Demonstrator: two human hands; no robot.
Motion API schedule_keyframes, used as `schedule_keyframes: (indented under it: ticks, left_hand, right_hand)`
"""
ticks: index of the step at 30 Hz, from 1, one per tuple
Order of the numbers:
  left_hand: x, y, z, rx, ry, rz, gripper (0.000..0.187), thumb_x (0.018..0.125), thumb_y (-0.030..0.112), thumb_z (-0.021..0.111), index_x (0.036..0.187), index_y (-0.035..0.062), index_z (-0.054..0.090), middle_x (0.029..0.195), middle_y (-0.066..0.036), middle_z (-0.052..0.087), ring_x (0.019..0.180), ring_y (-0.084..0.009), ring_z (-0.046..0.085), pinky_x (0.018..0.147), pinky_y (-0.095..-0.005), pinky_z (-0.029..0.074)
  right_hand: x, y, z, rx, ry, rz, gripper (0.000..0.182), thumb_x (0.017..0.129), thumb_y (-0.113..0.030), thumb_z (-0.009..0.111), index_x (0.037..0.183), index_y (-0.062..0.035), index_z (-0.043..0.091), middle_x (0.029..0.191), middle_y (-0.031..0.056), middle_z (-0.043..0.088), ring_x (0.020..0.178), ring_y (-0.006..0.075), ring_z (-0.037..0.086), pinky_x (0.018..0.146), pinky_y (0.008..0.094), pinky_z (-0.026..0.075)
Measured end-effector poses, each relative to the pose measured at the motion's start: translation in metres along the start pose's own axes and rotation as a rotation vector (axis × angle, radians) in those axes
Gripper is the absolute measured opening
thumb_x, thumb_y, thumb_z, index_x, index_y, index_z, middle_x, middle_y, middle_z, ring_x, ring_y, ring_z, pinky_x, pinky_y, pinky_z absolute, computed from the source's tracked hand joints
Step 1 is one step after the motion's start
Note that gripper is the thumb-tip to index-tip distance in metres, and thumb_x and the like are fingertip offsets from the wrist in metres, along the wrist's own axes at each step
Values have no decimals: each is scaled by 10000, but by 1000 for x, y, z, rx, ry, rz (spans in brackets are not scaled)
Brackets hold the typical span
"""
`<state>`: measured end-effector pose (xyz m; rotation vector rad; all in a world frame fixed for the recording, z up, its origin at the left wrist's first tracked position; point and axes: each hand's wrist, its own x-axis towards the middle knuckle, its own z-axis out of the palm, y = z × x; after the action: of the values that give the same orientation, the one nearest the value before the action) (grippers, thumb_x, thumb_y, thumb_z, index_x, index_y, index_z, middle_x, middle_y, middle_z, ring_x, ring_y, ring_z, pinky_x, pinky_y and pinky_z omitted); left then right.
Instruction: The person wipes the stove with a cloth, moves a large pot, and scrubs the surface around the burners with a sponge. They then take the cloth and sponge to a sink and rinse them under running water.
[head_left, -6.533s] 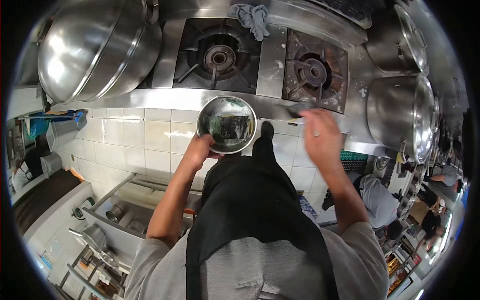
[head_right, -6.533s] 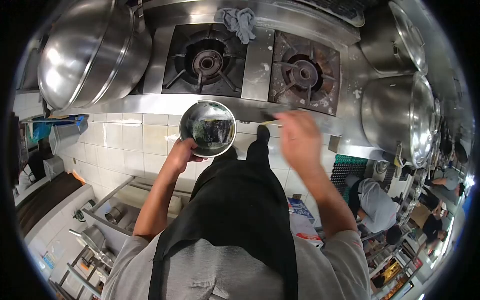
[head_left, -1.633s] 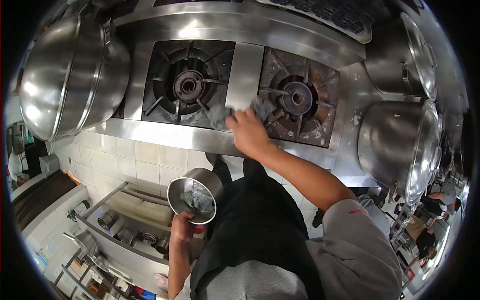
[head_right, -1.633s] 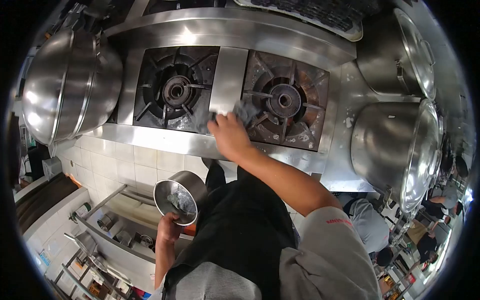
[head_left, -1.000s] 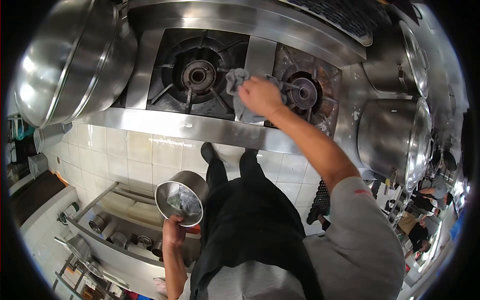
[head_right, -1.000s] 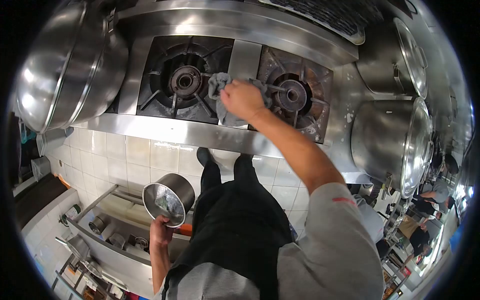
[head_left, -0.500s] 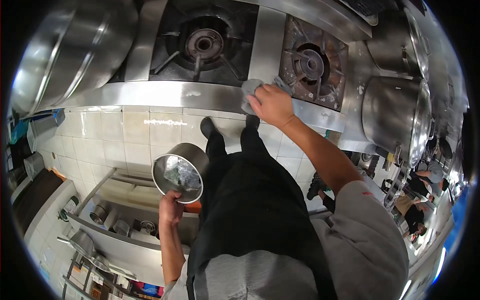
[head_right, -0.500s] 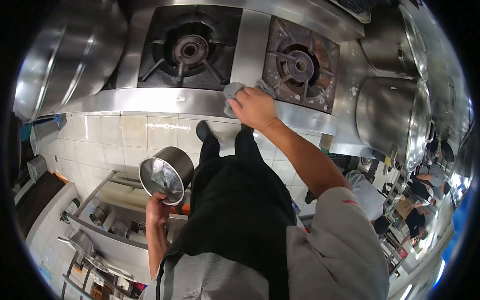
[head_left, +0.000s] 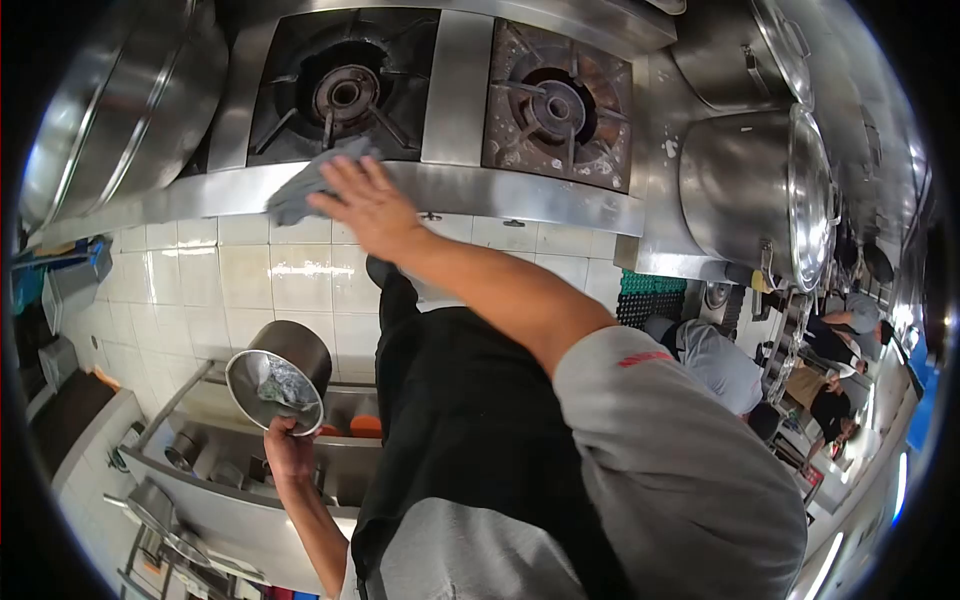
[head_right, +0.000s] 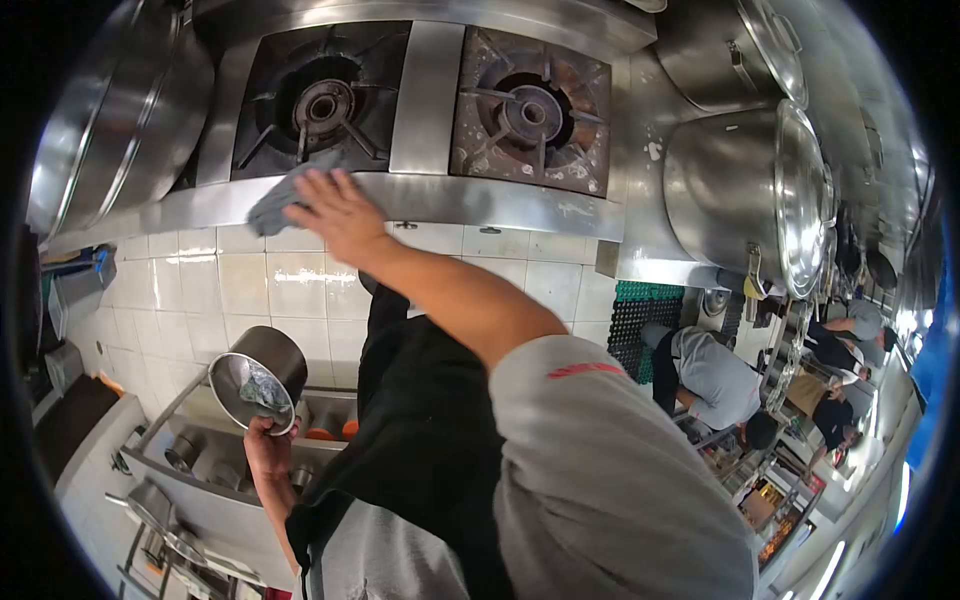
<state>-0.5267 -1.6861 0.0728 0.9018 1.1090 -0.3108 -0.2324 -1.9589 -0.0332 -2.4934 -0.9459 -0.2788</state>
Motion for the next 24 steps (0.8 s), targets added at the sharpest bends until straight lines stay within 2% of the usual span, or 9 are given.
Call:
schedule_keyframes:
  ticks: [1,5,7,11,13,16,19,22,24]
  left_hand:
    - [-9,-11,1,-25,0,1,331,787,123,554,1071,-38,608,974,-147,690,810,-314,693,726,-437,576]
    - [-48,-68,28,-146,80,47,385,762,118,539,1117,-16,606,1004,-170,687,803,-310,677,710,-388,547]
    - [-59,-99,31,-172,56,28,438,743,122,543,1158,-7,596,1041,-191,687,787,-300,667,707,-369,541]
    - [-97,-142,61,-215,-45,-27,522,710,120,553,1217,-2,577,1103,-229,684,763,-290,655,699,-342,537]
    - [-107,-167,62,-227,-68,-15,504,710,126,551,1195,-9,580,1112,-238,683,773,-290,662,669,-328,546]
    - [-119,-204,51,-288,-40,-17,462,715,133,545,1145,-26,593,1079,-226,694,773,-292,670,649,-322,567]
    - [-132,-231,40,-283,-62,-10,439,723,129,533,1122,-41,601,1037,-213,706,770,-286,674,651,-326,577]
    - [-155,-241,56,-271,-23,20,430,735,132,523,1117,-49,603,991,-200,715,787,-282,692,646,-321,581]
    - [-163,-247,56,-292,54,4,429,745,136,519,1126,-40,606,979,-194,717,800,-278,705,649,-319,582]
  right_hand:
    - [-28,16,-22,-37,-48,28,636,846,-63,550,1462,-203,473,1553,180,382,1481,325,299,1207,526,199]
    - [-140,83,-119,-220,-172,43,618,876,-83,552,1474,-206,453,1567,174,354,1478,332,297,1207,527,209]
    - [-196,117,-157,-223,-276,139,655,873,-23,491,1498,-203,409,1596,171,301,1499,333,248,1212,520,194]
    - [-299,172,-223,-248,-318,316,688,854,-27,549,1504,-202,401,1620,162,241,1518,321,185,1213,510,195]
    - [-332,185,-260,-284,-282,360,620,851,-24,554,1448,-170,471,1530,182,380,1447,347,326,1167,464,309]
    - [-353,208,-298,-55,-452,554,508,859,-34,553,1355,-145,553,1371,196,516,1290,378,490,1065,436,428]
    - [-341,221,-328,13,-319,795,422,865,-70,565,1279,-144,596,1243,200,577,1156,399,568,983,437,484]
    - [-302,232,-345,24,-29,861,422,866,-98,571,1281,-169,592,1263,219,569,1163,407,571,987,452,479]
    - [-285,253,-320,28,-42,848,436,858,-106,582,1287,-180,591,1285,217,554,1182,412,555,979,460,481]
